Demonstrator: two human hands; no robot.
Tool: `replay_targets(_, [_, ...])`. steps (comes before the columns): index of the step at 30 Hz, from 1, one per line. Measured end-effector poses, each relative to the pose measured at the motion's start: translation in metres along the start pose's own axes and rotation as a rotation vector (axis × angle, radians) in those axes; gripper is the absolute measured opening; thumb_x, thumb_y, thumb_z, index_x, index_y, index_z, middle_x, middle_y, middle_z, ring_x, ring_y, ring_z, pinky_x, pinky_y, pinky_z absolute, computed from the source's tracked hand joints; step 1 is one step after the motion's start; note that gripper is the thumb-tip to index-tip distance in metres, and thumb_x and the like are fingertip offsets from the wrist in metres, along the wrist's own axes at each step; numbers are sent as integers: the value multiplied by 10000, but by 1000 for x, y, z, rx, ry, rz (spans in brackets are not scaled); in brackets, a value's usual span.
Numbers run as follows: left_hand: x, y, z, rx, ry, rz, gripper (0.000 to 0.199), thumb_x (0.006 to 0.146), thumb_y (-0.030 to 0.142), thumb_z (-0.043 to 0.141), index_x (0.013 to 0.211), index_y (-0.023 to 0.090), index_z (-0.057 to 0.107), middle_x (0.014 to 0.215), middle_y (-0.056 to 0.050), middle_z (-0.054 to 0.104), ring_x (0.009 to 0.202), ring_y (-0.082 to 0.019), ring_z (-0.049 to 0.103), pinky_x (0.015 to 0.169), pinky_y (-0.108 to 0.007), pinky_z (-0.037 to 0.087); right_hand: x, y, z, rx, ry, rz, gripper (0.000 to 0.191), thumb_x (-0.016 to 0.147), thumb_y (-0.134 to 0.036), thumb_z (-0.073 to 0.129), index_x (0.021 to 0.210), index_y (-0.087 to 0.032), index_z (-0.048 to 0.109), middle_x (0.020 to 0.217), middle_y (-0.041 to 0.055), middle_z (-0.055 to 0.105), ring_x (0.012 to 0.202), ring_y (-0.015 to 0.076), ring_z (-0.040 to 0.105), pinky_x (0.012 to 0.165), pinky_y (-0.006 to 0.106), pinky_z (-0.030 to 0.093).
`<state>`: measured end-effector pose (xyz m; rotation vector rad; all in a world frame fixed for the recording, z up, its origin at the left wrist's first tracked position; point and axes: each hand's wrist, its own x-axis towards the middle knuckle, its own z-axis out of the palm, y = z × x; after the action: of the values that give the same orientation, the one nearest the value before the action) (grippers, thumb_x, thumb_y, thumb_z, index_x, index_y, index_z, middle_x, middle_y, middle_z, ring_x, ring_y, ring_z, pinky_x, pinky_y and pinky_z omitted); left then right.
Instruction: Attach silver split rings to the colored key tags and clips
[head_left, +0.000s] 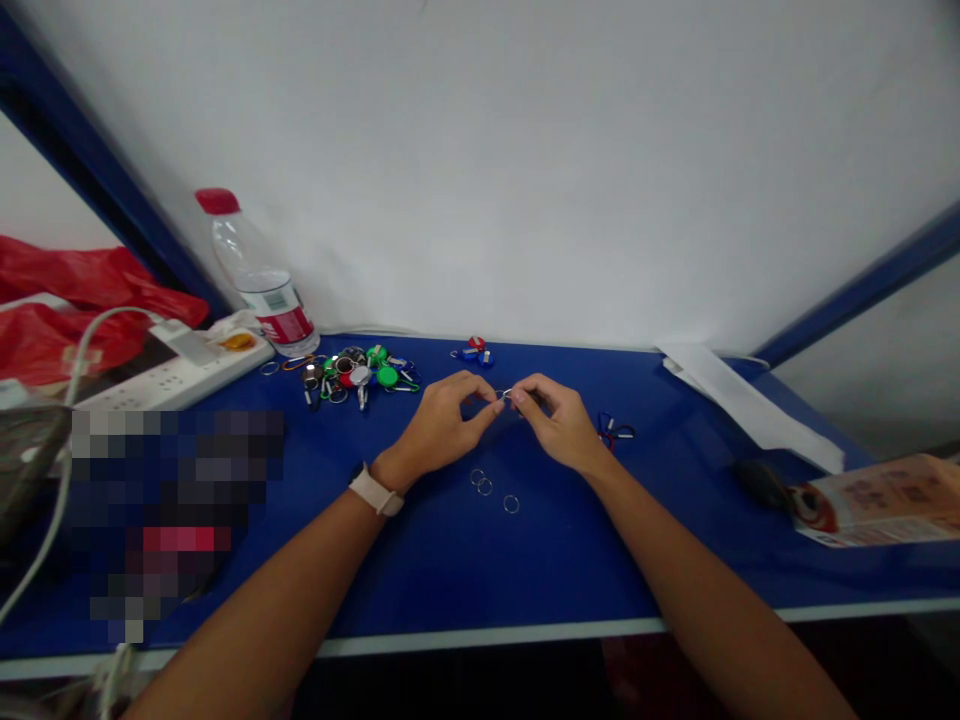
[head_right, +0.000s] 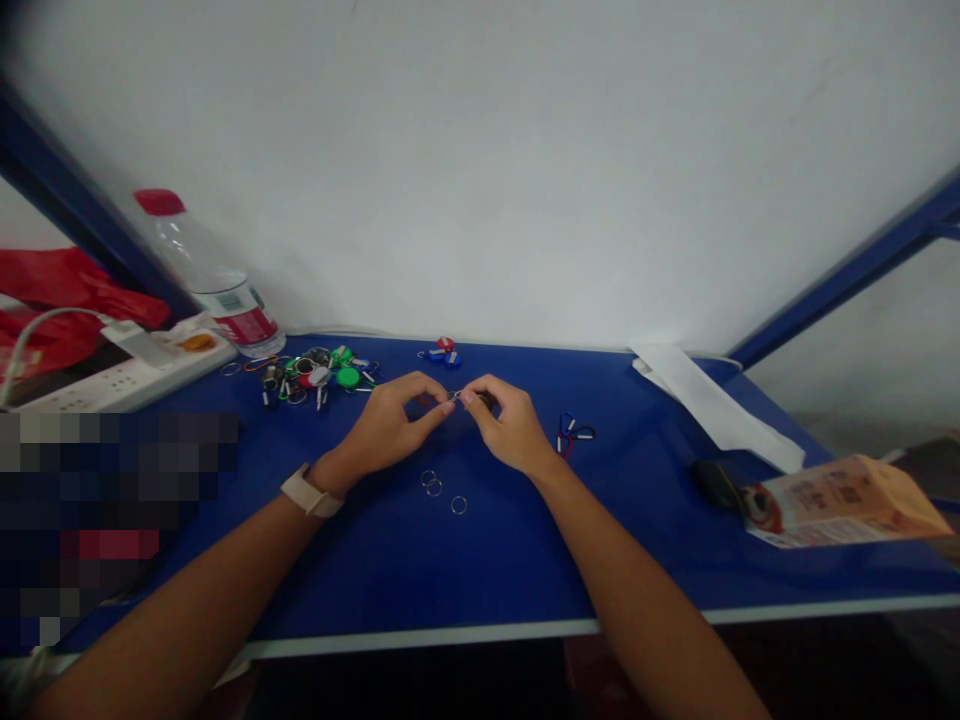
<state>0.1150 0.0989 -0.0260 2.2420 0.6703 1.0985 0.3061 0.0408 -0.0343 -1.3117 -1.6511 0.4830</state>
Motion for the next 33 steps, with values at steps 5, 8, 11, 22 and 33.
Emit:
replay_targets(5, [2,-1,-4,-89,12,-112,165,935,303,614,824,189,660,833,-20,705,790,-158,645,767,-313,509,1,-2,-1,4,-16,8,283,991,-432,547,858,-198,636,757,14,617,701,153,561,678,308,428])
replay_targets(8, [5,-11,-10,-115,127,-225,198,950,330,583,829,185,643,809,-23,688,780,-160,635,749,-314,495,2,1,-5,59,43,37,303,994,-450,534,854,-196,622,754,15,611,686,150,565,665,307,433])
replay_targets(11, [8,-25,-17,-78,355,-326,203,949,350,573,835,188,617,788,-27,658,751,-157,608,721,-310,485,4,5,-9,99,107,47,310,986,-461,538,841,-197,609,743,15,605,667,147,556,650,306,433])
replay_targets(22, [9,-28,-18,-98,284,-397,162,897,322,618,794,197,631,787,-21,675,735,-163,606,708,-326,469,3,7,-10,43,99,25,264,983,-406,531,826,-207,604,729,8,577,635,140,510,610,305,401])
replay_targets(33, [10,-27,-19,-91,291,-375,170,905,319,592,808,196,658,789,-23,665,752,-163,599,723,-325,465,4,3,-10,6,87,23,238,969,-374,543,823,-201,618,716,8,587,634,139,515,610,304,396])
